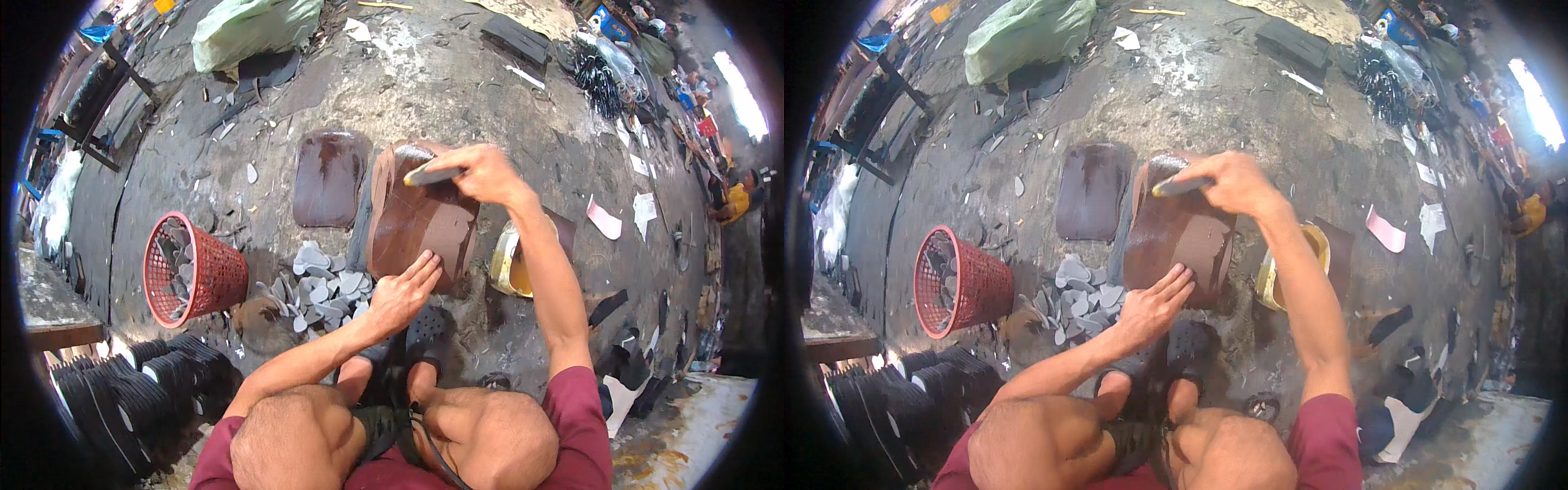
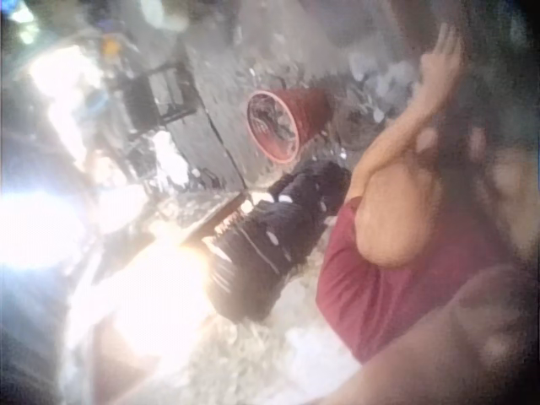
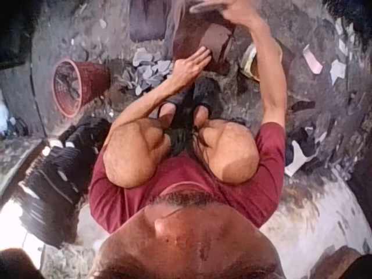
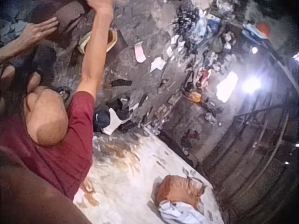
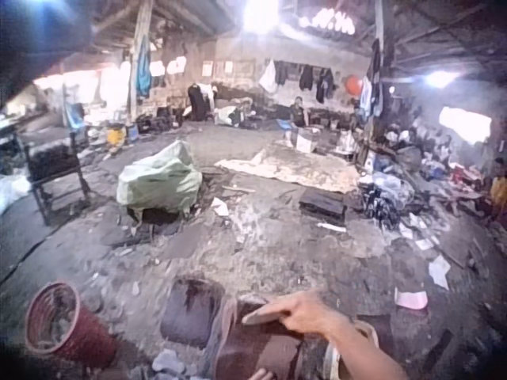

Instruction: The person applies a brown liquid from a yellow container onto flat brown shoe parts using a brush. The person repeatedly dips the brush into the container and spreads the liquid over the surface of the parts, stacking them as they are coated.

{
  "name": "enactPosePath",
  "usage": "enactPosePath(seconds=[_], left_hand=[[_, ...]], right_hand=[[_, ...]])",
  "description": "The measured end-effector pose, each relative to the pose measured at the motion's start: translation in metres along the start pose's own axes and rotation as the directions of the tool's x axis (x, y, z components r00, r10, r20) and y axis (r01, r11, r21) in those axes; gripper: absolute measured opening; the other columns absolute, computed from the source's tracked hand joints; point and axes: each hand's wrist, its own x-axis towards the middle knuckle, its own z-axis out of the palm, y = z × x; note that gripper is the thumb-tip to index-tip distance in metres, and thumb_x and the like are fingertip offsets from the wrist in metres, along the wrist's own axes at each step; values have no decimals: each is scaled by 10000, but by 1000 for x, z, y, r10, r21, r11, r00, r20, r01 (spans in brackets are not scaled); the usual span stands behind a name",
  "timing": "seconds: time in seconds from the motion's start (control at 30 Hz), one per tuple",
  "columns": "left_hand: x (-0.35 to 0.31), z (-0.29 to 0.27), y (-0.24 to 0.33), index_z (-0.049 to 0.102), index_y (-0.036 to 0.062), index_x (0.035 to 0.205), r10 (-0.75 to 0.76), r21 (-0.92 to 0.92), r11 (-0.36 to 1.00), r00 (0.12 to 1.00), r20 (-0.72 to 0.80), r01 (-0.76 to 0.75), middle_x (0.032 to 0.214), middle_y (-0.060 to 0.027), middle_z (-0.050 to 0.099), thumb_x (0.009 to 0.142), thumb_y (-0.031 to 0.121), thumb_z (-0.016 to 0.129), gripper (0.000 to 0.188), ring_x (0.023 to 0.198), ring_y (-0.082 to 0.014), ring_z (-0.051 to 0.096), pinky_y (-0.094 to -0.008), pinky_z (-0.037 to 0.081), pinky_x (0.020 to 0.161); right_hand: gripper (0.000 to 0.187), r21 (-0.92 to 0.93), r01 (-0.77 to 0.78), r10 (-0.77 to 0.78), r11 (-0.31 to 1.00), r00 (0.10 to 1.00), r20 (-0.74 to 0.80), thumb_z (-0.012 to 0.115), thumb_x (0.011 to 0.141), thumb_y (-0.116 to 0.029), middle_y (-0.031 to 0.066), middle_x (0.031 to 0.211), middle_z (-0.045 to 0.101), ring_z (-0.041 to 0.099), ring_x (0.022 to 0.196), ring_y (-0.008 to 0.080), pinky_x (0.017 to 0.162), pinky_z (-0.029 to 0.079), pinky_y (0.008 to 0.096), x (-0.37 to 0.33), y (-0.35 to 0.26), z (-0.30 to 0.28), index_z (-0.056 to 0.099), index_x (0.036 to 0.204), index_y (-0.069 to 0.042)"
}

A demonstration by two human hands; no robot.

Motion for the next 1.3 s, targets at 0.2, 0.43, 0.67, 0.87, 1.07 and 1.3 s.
enactPosePath(seconds=[0.2, 0.43, 0.67, 0.87, 1.07, 1.3], left_hand=[[3, -6, -1, 627, 44, 1307, -5, 17, 1000, 1000, 20, 5, 1458, -91, 591, 823, 81, 652, 486, 1389, -220, 533, -327, 606, 833], [6, -9, -3, 663, 57, 1270, -30, -44, 999, 999, 27, 31, 1443, -86, 600, 869, 95, 654, 403, 1368, -211, 549, -345, 607, 828], [9, -8, 1, 666, 47, 1250, -56, -58, 997, 998, -18, 55, 1433, -95, 604, 841, 76, 668, 410, 1366, -229, 549, -352, 602, 866], [18, -17, -10, 648, 80, 1283, -46, -82, 996, 999, -8, 45, 1444, -78, 597, 833, 79, 684, 451, 1374, -216, 540, -354, 602, 859], [36, -34, -20, 624, 83, 1340, -65, -158, 984, 993, 99, 81, 1493, -83, 559, 840, 56, 673, 503, 1400, -257, 512, -375, 579, 932], [-2, -61, -38, 741, 95, 1188, -417, -424, 873, 817, -398, 239, 1301, -112, 706, 853, -49, 689, 368, 1056, -194, 724, -271, 553, 723]], right_hand=[[482, -212, -34, 86, 977, 966, 243, 686, 716, -57, 55, 1132, 757, 704, 1062, 277, 953, 526, 409, 59, 11, 6, 799, 1064, -371], [439, -259, -348, 417, 901, 857, 301, 654, 795, -157, 56, 1135, 753, 706, 1073, 302, 887, 557, 464, -3, 19, -41, 745, 1191, -322], [405, -179, -335, 378, 925, 857, 350, 711, 854, -248, 148, 1078, 749, 707, 1023, 368, 881, 557, 477, -81, -28, -33, 691, 1258, -221], [365, -124, -511, 502, 851, 859, -94, 694, 874, -297, 205, 975, 738, 704, 931, 425, 805, 554, 533, -104, -36, 4, 689, 1227, -204], [398, -168, -492, 476, 854, 870, -130, 686, 897, -317, 224, 947, 732, 700, 903, 443, 793, 555, 536, -65, -31, 1, 644, 1258, -154], [324, -67, -282, 277, 957, 958, -76, 688, 889, -209, 154, 760, 671, 688, 740, 391, 654, 545, 506, -154, -105, 20, 652, 1211, -201]])
